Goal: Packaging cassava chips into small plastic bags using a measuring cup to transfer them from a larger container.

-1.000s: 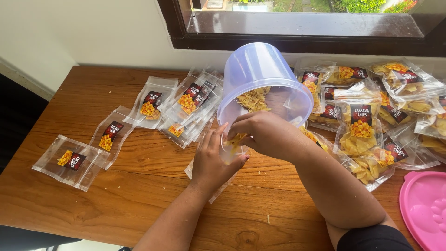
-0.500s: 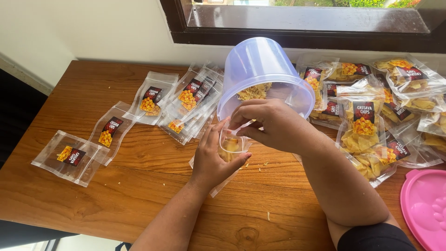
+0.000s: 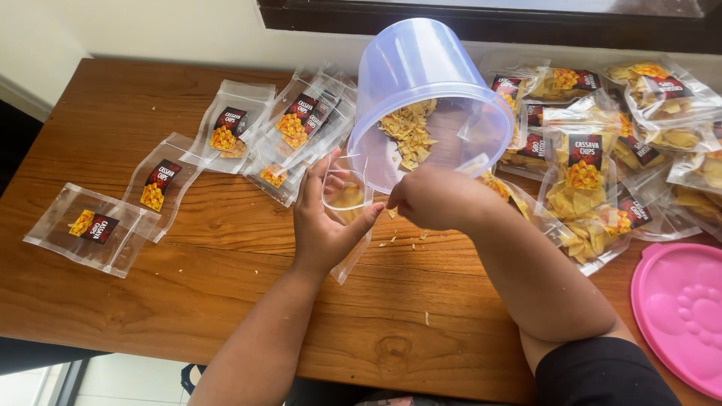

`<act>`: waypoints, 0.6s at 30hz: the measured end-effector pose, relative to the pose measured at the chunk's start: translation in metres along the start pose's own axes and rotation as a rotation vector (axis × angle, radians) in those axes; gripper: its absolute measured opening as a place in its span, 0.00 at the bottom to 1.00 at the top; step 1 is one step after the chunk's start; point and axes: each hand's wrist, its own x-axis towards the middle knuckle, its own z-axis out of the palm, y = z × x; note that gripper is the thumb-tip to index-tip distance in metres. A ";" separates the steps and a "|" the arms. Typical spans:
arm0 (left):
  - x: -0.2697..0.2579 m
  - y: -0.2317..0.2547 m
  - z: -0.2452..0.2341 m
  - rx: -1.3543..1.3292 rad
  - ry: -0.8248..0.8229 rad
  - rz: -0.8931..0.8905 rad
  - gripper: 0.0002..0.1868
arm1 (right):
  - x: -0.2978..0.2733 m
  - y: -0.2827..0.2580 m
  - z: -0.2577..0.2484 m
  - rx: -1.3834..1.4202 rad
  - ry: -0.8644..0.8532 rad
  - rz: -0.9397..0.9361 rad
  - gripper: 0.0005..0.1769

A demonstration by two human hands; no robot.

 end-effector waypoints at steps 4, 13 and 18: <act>0.001 -0.003 -0.001 -0.019 0.034 0.015 0.38 | 0.008 -0.004 0.028 -0.082 -0.055 0.075 0.12; 0.001 -0.003 -0.005 -0.064 0.071 0.055 0.38 | 0.002 -0.015 0.088 -0.132 0.377 -0.140 0.26; 0.000 0.001 -0.006 -0.077 0.070 0.103 0.37 | -0.004 -0.029 0.092 -0.044 0.365 -0.046 0.34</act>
